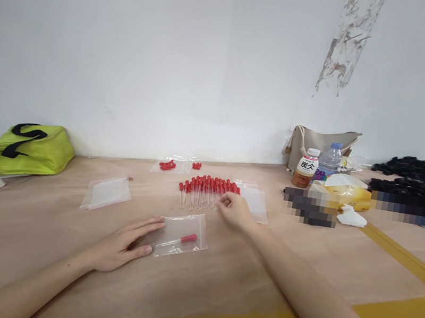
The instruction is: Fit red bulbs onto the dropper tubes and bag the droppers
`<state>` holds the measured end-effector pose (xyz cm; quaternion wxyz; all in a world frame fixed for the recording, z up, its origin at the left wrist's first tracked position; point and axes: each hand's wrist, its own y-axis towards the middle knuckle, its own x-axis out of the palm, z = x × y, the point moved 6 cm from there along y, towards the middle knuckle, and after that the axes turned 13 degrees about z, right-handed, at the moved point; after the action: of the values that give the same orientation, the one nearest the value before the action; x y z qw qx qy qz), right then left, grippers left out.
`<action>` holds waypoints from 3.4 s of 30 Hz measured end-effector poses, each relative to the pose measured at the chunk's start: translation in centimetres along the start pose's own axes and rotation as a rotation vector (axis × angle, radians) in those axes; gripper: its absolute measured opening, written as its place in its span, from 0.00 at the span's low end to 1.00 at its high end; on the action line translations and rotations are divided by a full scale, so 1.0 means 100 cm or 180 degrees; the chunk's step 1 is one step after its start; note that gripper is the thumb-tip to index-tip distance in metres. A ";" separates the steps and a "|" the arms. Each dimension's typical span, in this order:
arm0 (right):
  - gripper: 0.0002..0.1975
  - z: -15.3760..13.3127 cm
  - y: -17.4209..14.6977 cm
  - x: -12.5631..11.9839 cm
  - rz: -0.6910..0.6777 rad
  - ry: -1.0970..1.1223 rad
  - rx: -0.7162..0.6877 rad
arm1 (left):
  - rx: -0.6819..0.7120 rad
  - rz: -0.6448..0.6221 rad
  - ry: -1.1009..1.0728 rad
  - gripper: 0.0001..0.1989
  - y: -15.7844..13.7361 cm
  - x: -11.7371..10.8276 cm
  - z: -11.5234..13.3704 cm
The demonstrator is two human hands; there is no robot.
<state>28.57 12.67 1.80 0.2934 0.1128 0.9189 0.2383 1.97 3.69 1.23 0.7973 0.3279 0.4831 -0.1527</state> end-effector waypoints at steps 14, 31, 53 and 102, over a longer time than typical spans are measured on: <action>0.10 0.029 0.100 0.037 0.0263 -0.0994 -0.0002 | 0.0147 0.0178 -0.0214 0.17 -0.006 -0.006 0.003; 0.07 0.023 0.032 -0.038 0.1154 0.1722 0.1343 | 0.0102 0.0007 -0.0331 0.17 -0.003 -0.001 0.002; 0.13 -0.018 -0.065 0.027 -0.0796 0.2180 0.1401 | 0.0009 -0.0054 -0.0092 0.22 -0.002 -0.001 -0.001; 0.07 0.021 0.007 -0.043 0.1187 0.1828 0.1577 | 0.0181 -0.0075 -0.0252 0.18 -0.001 0.000 0.003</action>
<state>33.27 12.55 2.76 -0.0588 0.2732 0.9567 0.0810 2.12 3.42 1.30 0.8044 0.3383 0.4505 -0.1886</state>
